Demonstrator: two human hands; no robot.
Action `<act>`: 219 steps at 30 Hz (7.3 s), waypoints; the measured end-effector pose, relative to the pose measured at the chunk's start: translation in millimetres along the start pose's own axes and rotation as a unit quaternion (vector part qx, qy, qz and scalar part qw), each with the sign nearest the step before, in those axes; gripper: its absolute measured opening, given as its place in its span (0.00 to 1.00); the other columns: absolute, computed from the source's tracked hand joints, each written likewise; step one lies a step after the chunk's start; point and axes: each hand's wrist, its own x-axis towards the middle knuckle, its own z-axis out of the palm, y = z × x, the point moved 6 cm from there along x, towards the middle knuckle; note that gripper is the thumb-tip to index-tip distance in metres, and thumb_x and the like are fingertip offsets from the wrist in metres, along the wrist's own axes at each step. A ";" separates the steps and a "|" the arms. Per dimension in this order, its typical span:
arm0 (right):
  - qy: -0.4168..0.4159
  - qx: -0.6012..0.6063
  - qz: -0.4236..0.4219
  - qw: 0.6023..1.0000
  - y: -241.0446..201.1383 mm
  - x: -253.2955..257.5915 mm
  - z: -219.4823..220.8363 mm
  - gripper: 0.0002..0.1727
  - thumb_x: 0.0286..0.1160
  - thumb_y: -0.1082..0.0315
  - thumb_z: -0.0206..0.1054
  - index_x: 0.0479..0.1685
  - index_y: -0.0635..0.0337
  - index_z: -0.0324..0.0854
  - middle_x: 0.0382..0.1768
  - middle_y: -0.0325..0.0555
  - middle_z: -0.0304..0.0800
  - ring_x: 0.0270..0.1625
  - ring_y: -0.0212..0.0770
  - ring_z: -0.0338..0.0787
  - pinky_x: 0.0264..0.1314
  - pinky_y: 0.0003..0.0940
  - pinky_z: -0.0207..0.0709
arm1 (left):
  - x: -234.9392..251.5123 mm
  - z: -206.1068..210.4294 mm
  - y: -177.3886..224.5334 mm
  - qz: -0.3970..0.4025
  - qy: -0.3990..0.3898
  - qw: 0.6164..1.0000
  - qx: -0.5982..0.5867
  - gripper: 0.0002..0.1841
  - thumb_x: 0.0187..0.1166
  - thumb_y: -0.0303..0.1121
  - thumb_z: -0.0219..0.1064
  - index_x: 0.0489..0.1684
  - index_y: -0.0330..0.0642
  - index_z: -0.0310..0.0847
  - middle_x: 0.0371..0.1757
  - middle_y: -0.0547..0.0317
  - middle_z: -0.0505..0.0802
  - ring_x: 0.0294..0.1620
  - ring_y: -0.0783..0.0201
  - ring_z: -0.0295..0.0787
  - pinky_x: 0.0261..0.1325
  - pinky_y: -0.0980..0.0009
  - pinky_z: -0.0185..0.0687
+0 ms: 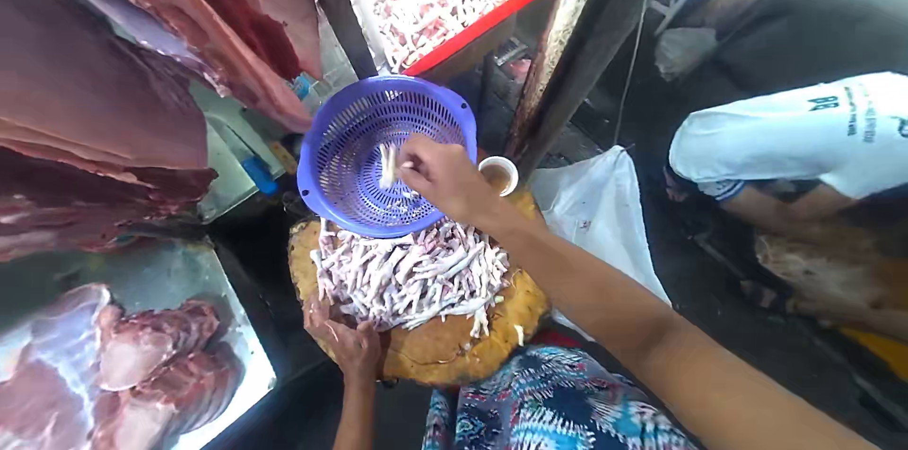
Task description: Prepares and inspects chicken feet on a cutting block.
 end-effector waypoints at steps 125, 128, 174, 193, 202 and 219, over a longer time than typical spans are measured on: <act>-0.113 -0.296 -0.112 0.942 32.3 -10.7 8.2 0.12 0.81 0.67 0.63 0.54 0.54 0.90 0.55 0.55 0.90 0.61 0.61 0.87 0.58 0.61 0.80 | -56.3 99.0 150.5 0.059 -0.075 0.969 0.226 0.47 0.81 0.74 0.27 0.92 0.52 0.58 0.94 0.46 0.59 0.94 0.36 0.44 0.87 0.29 0.33; -0.266 -0.392 -0.007 0.880 41.6 38.0 51.1 0.12 0.75 0.72 0.66 0.52 0.66 0.90 0.61 0.67 0.87 0.70 0.71 0.81 0.65 0.74 0.71 | -56.1 98.8 148.3 0.072 -0.057 0.968 0.233 0.47 0.81 0.73 0.25 0.91 0.53 0.60 0.93 0.49 0.62 0.94 0.39 0.47 0.87 0.32 0.35; -0.180 0.087 -0.056 0.978 -1.5 -257.7 2.9 0.21 0.92 0.56 0.47 0.38 0.56 0.81 0.32 0.42 0.85 0.39 0.39 0.86 0.44 0.42 0.78 | -10.8 10.1 157.0 -0.261 0.001 0.697 -0.668 0.28 0.93 0.55 0.35 0.34 0.57 0.81 0.43 0.66 0.90 0.59 0.62 0.86 0.72 0.57 0.76; -0.195 0.119 -0.033 0.973 3.2 -239.3 19.5 0.30 0.93 0.44 0.45 0.51 0.61 0.83 0.38 0.47 0.88 0.44 0.40 0.89 0.51 0.44 0.83 | -41.1 29.1 173.8 -0.302 -0.128 0.587 -0.741 0.31 0.86 0.64 0.45 0.52 0.52 0.89 0.66 0.57 0.90 0.73 0.56 0.82 0.77 0.54 0.74; -0.199 0.049 -0.117 0.972 -3.6 -238.1 31.2 0.20 0.93 0.57 0.49 0.37 0.58 0.81 0.30 0.46 0.86 0.38 0.45 0.88 0.47 0.48 0.79 | -52.1 38.9 182.4 -0.189 -0.111 0.807 -0.549 0.22 0.91 0.54 0.49 0.54 0.47 0.80 0.56 0.59 0.90 0.65 0.59 0.85 0.74 0.57 0.78; -0.195 0.141 -0.120 0.963 -2.5 -251.0 23.6 0.20 0.90 0.63 0.46 0.28 0.58 0.77 0.23 0.44 0.79 0.31 0.41 0.82 0.43 0.41 0.74 | -43.8 31.4 151.2 -0.357 0.074 0.660 -0.657 0.37 0.89 0.62 0.22 0.32 0.54 0.78 0.30 0.67 0.87 0.41 0.65 0.89 0.58 0.61 0.85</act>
